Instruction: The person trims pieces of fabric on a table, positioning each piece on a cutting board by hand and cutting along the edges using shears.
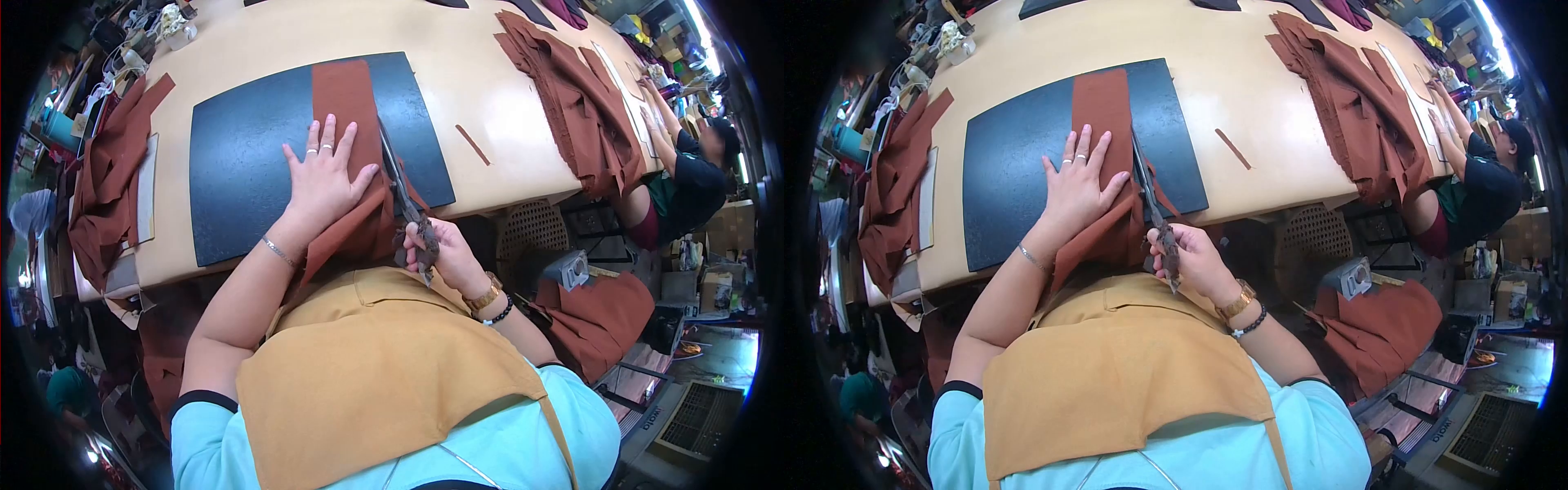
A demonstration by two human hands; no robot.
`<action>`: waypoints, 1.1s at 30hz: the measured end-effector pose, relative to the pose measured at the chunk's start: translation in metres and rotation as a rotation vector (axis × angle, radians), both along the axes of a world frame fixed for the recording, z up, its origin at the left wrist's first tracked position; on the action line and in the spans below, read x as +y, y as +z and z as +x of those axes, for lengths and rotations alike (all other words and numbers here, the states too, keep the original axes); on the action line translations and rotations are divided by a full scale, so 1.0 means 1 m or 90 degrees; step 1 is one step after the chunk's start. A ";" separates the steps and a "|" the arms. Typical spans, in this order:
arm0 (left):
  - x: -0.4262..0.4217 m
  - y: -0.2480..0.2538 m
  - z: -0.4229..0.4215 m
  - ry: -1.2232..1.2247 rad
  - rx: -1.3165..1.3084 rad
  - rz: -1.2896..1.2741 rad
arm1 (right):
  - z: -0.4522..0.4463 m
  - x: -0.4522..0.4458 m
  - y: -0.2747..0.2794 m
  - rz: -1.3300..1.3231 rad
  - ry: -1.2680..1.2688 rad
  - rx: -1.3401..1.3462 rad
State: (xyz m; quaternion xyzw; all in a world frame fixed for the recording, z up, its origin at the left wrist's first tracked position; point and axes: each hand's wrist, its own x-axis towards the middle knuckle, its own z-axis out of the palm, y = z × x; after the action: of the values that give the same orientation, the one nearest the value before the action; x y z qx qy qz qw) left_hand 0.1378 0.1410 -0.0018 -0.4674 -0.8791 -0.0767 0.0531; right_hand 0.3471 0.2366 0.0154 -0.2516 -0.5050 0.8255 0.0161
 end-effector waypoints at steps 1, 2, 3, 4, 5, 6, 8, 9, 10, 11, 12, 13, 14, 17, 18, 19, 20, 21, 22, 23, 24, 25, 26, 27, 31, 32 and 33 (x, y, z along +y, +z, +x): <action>-0.001 0.000 0.003 0.000 0.009 -0.014 | -0.001 0.001 -0.001 -0.004 0.002 -0.002; -0.002 0.001 0.007 0.001 0.018 -0.029 | -0.003 0.002 -0.002 -0.003 -0.004 -0.006; -0.003 0.001 0.009 0.002 0.027 -0.043 | -0.005 0.003 -0.004 -0.001 -0.009 -0.010; -0.003 0.001 0.009 0.002 0.023 -0.041 | -0.006 0.003 -0.005 -0.001 -0.015 -0.014; -0.003 0.002 0.010 0.002 0.020 -0.039 | -0.006 0.002 -0.006 -0.002 -0.019 -0.008; -0.004 0.002 0.010 0.003 0.017 -0.037 | -0.006 0.002 -0.006 -0.003 -0.022 -0.002; -0.004 0.002 0.010 0.004 0.015 -0.035 | -0.006 0.000 -0.007 -0.002 -0.026 0.009; -0.004 0.002 0.010 0.005 0.014 -0.034 | -0.004 0.000 -0.008 0.001 -0.026 0.015; -0.004 0.002 0.010 0.005 0.015 -0.032 | -0.003 -0.001 -0.009 0.003 -0.028 0.021; -0.004 0.001 0.010 0.005 0.015 -0.031 | -0.003 -0.002 -0.010 -0.001 -0.034 0.026; -0.004 0.000 0.010 0.005 0.017 -0.029 | -0.003 -0.003 -0.011 -0.005 -0.041 0.031; -0.004 0.000 0.010 0.003 0.016 -0.030 | -0.002 -0.004 -0.011 -0.010 -0.047 0.036; -0.004 0.001 0.010 0.002 0.016 -0.030 | -0.002 -0.004 -0.011 -0.018 -0.054 0.030; -0.004 0.000 0.010 -0.004 0.010 -0.004 | -0.002 -0.004 -0.011 -0.038 -0.092 0.028; -0.004 0.004 0.010 -0.007 0.007 0.009 | -0.002 -0.003 -0.013 -0.041 -0.118 0.037; -0.001 0.008 0.008 0.006 -0.026 0.001 | -0.003 -0.002 -0.014 -0.045 -0.144 0.046; 0.005 0.015 0.005 0.019 -0.059 -0.008 | -0.004 0.000 -0.014 -0.052 -0.148 0.049; 0.011 0.020 0.002 0.032 -0.093 -0.017 | -0.003 0.002 -0.015 -0.060 -0.152 0.050; 0.022 0.020 -0.004 0.046 -0.101 -0.011 | -0.003 0.003 -0.016 -0.067 -0.155 0.051; 0.035 0.016 -0.012 0.062 -0.109 -0.005 | -0.004 0.003 -0.017 -0.055 -0.144 0.048; 0.045 0.014 -0.016 0.079 -0.117 0.004 | -0.003 0.003 -0.016 -0.068 -0.131 0.041; 0.051 0.014 -0.016 0.095 -0.151 -0.001 | -0.001 0.004 -0.014 -0.078 -0.117 0.036; 0.052 0.010 -0.016 0.077 -0.123 0.024 | 0.001 0.006 -0.012 -0.086 -0.103 0.032; 0.051 0.006 -0.015 0.059 -0.094 0.048 | 0.005 0.009 -0.011 -0.074 -0.083 0.013; 0.030 -0.003 -0.028 -0.042 -0.078 0.011 | 0.031 0.035 -0.021 -0.148 0.006 0.050; 0.021 -0.001 -0.031 -0.078 -0.088 -0.003 | 0.039 0.043 -0.020 -0.162 0.029 0.046; 0.011 0.004 -0.033 -0.114 -0.101 0.003 | 0.044 0.049 -0.017 -0.180 0.051 0.045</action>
State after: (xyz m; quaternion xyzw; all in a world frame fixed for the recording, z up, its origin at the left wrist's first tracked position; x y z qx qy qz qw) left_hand 0.1051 0.1518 0.0024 -0.5366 -0.8350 -0.1199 -0.0229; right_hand 0.3913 0.2856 -0.0014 -0.2017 -0.3923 0.8968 -0.0344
